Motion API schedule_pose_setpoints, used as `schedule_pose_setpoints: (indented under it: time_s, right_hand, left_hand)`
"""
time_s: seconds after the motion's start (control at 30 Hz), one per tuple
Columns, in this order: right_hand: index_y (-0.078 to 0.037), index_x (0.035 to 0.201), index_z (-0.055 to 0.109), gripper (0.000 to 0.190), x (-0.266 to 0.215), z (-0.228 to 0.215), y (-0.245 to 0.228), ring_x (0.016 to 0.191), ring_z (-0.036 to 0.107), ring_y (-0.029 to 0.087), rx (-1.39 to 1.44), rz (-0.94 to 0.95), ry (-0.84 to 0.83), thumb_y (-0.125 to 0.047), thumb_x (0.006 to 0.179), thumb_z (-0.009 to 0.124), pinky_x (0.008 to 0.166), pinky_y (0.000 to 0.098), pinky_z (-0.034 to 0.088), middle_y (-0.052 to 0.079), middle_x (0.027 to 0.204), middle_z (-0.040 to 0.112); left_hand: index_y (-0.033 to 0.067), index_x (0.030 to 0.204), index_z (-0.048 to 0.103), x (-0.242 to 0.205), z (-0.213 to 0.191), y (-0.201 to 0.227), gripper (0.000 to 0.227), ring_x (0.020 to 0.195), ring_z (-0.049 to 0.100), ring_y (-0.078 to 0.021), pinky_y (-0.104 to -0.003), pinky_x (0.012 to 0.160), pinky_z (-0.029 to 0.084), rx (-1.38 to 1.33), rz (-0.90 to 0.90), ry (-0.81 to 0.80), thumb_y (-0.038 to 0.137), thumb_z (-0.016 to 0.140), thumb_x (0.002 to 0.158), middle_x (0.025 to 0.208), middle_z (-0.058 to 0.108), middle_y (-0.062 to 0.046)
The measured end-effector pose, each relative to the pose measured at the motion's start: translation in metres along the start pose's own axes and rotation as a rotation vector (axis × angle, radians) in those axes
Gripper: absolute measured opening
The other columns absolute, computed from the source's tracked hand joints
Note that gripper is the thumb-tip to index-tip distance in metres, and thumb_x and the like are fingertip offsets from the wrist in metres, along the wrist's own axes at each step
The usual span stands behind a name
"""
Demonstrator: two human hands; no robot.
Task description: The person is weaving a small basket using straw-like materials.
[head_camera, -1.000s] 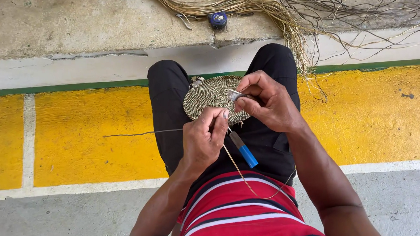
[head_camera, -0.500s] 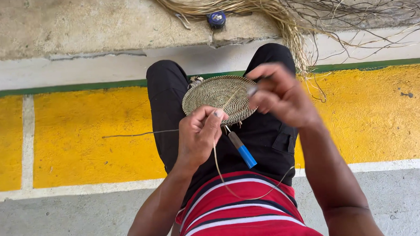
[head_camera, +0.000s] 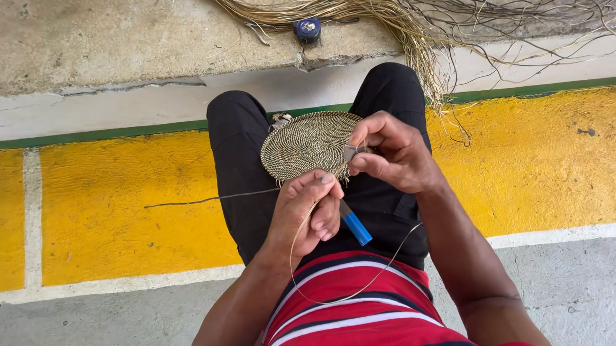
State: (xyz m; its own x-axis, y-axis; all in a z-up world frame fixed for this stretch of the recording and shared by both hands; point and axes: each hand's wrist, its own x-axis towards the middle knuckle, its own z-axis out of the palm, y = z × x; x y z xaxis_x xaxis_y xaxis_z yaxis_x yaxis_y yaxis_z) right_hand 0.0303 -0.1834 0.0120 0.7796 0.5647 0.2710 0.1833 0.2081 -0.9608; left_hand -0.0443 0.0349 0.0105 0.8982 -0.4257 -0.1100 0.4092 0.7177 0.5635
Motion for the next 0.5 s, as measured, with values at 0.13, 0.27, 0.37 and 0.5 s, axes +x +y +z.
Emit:
schedule_pose_setpoints:
  time_s: [0.13,0.27,0.37,0.5]
  right_hand:
    - [-0.003,0.125,0.055,0.023,-0.001,-0.011,-0.005,0.089,0.067,0.008,0.094,-0.032,0.049,-0.005,0.106,0.068,0.079,0.0223,0.055,0.005,0.098,0.068]
    - [-0.002,0.128,0.053,0.030,0.002,-0.006,-0.014,0.090,0.069,0.009,0.069,0.020,0.024,-0.004,0.102,0.068,0.080,0.0233,0.057,0.006,0.100,0.068]
    - [-0.001,0.126,0.054,0.029,-0.004,-0.009,-0.005,0.092,0.069,0.010,0.017,0.047,-0.023,-0.002,0.101,0.069,0.081,0.0243,0.057,0.006,0.102,0.067]
    - [-0.001,0.124,0.056,0.024,-0.007,-0.011,0.003,0.092,0.069,0.010,0.001,0.000,-0.020,-0.002,0.103,0.068,0.082,0.0246,0.058,0.006,0.104,0.066]
  left_hand:
    - [-0.0012,0.090,0.061,-0.003,-0.002,-0.001,0.026,0.038,0.038,-0.0080,-0.027,0.037,0.038,-0.006,0.007,-0.010,0.013,0.050,0.109,0.049,0.042,0.000]
    - [-0.0009,0.090,0.061,-0.003,0.001,0.001,0.027,0.037,0.038,-0.0078,-0.027,0.037,0.037,-0.002,0.012,-0.007,0.013,0.050,0.109,0.049,0.042,0.000]
    - [-0.0009,0.089,0.061,-0.003,0.004,0.001,0.027,0.037,0.038,-0.0077,-0.027,0.037,0.037,-0.011,0.007,-0.016,0.013,0.050,0.109,0.049,0.042,0.000]
    - [-0.0010,0.089,0.061,-0.006,0.003,0.000,0.027,0.037,0.037,-0.0077,-0.027,0.037,0.037,-0.041,0.000,-0.022,0.013,0.050,0.109,0.048,0.042,0.000]
